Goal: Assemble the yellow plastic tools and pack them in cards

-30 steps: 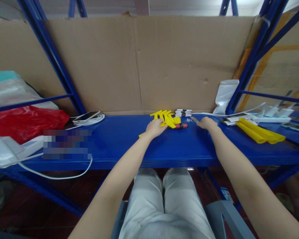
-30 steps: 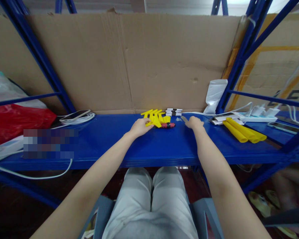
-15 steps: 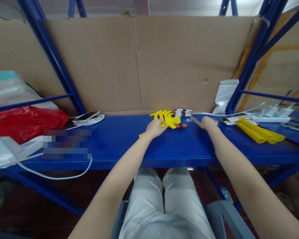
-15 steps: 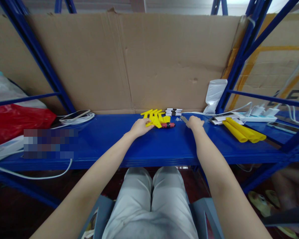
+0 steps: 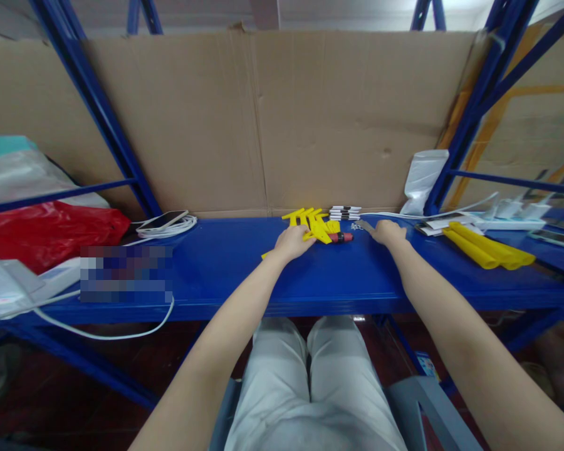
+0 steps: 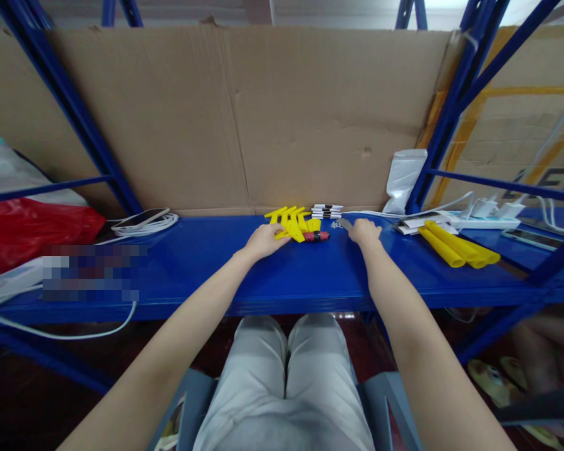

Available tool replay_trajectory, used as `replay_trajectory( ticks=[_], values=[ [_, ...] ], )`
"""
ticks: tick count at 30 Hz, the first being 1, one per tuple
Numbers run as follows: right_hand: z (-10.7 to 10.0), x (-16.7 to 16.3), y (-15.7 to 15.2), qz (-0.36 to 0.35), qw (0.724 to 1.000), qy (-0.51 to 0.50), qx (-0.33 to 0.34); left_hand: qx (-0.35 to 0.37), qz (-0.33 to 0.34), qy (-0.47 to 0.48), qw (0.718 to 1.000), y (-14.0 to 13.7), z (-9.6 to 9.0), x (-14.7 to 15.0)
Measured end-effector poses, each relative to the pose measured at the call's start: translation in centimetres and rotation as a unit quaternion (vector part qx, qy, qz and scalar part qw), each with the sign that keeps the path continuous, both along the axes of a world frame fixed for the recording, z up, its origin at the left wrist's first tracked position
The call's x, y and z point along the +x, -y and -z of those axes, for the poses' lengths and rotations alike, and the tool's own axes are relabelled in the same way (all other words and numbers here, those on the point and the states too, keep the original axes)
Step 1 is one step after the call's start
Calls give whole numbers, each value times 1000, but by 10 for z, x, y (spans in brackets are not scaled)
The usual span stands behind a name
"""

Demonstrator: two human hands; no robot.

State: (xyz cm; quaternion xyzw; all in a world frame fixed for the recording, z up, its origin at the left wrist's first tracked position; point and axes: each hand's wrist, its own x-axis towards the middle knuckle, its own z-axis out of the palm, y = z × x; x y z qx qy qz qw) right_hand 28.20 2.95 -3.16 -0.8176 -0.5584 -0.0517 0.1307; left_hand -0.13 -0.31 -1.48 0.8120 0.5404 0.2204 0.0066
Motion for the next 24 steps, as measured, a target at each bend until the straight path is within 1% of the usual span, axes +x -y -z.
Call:
replay_trajectory(
  ticks=[3,7,17,24],
  values=[
    [-6,-8,6,22,999,-12,-37,-1,0,-1,1000,0,0,0],
    [-9,-12,8,24,999,-15,-35,-5,2,-6,1000,1,-1,0],
    [-5,-7,3,34,998,-48,-13,-12,2,2,1000,4,-3,0],
    [-1,-4,1,3,1000,-20,-19,-15,3,0,1000,4,-2,0]
  ],
)
